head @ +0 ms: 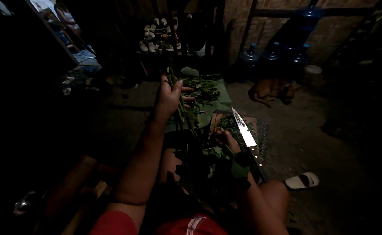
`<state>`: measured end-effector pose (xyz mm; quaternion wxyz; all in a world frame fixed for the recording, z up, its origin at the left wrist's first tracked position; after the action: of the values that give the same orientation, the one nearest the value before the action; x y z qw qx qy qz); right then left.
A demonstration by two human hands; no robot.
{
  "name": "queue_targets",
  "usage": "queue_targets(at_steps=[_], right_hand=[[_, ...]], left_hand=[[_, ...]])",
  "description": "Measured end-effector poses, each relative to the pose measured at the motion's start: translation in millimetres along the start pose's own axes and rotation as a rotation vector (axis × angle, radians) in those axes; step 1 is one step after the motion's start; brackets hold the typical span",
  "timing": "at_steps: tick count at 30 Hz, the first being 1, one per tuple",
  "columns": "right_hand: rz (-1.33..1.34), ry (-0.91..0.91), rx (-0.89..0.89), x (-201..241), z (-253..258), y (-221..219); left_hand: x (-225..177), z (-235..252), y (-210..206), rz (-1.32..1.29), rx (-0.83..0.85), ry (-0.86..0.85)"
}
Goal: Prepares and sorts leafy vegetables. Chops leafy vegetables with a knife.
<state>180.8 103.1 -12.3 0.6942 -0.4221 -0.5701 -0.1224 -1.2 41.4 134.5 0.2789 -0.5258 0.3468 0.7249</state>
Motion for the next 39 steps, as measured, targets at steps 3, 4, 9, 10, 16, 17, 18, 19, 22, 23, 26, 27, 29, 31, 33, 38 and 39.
queue_targets(at_steps=[3,4,9,10,16,17,18,19,22,23,26,27,29,31,33,38,39], right_hand=[[0.097,0.052,0.017,2.4,5.4,-5.5],[0.190,0.081,0.031,0.6,8.9,-6.8],[0.443,0.165,-0.151,1.7,26.6,-7.5],[0.494,0.151,-0.156,0.7,34.2,-6.7],[0.491,0.294,-0.008,5.2,44.5,7.7],[0.345,0.268,0.016,13.0,37.8,14.8],[0.207,0.247,0.016,20.7,30.9,22.2],[0.076,0.242,-0.005,29.9,20.4,24.8],[-0.386,0.266,-0.020,47.0,-15.1,2.8],[-0.570,0.278,-0.010,46.5,-20.7,-6.3],[-1.055,0.286,-0.034,40.5,-25.3,-33.2],[-1.144,0.310,-0.065,38.4,-23.6,-39.1],[-1.219,0.365,-0.091,36.3,-19.0,-46.4],[-1.223,0.421,-0.092,36.4,-15.5,-50.4],[-1.201,0.433,-0.086,38.2,-13.6,-52.7],[-1.272,0.267,0.009,55.3,-11.0,-65.7],[-1.261,0.247,0.044,59.3,-9.0,-67.8]], left_hand=[[4.0,-2.0,-6.7,-0.039,0.014,-0.006],[5.7,-2.6,-9.9,-0.051,0.021,-0.004],[13.9,-6.9,-27.9,-0.085,0.052,0.010],[14.0,-8.3,-30.4,-0.090,0.052,0.008],[15.7,-4.2,-27.1,-0.144,-0.011,-0.029],[16.8,-0.5,-22.4,-0.155,-0.034,-0.033],[17.3,2.1,-17.4,-0.161,-0.051,-0.027],[17.6,4.2,-12.2,-0.162,-0.066,-0.025],[15.3,7.8,-1.3,-0.160,-0.100,-0.048],[13.9,7.9,-0.5,-0.158,-0.108,-0.058],[9.3,5.5,-4.5,-0.134,-0.101,-0.071],[7.7,4.4,-6.3,-0.125,-0.097,-0.074],[3.3,1.4,-8.6,-0.114,-0.092,-0.088],[-0.8,-0.7,-8.2,-0.119,-0.099,-0.118],[-5.0,-4.7,-8.1,-0.116,-0.105,-0.155],[-19.0,-23.3,-24.4,0.057,-0.056,-0.295],[-19.4,-26.8,-29.3,0.077,-0.033,-0.312]])
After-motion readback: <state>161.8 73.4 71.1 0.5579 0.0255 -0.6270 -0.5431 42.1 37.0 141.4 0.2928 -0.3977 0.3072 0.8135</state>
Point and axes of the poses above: each hand's wrist, its own z-axis towards the middle knuckle, its own y-axis out of the back of the hand, x = y × z, the point moved 7 cm from there along z, towards the middle knuckle, and after that the axes turned 9 degrees about z, right-handed, at the moved point
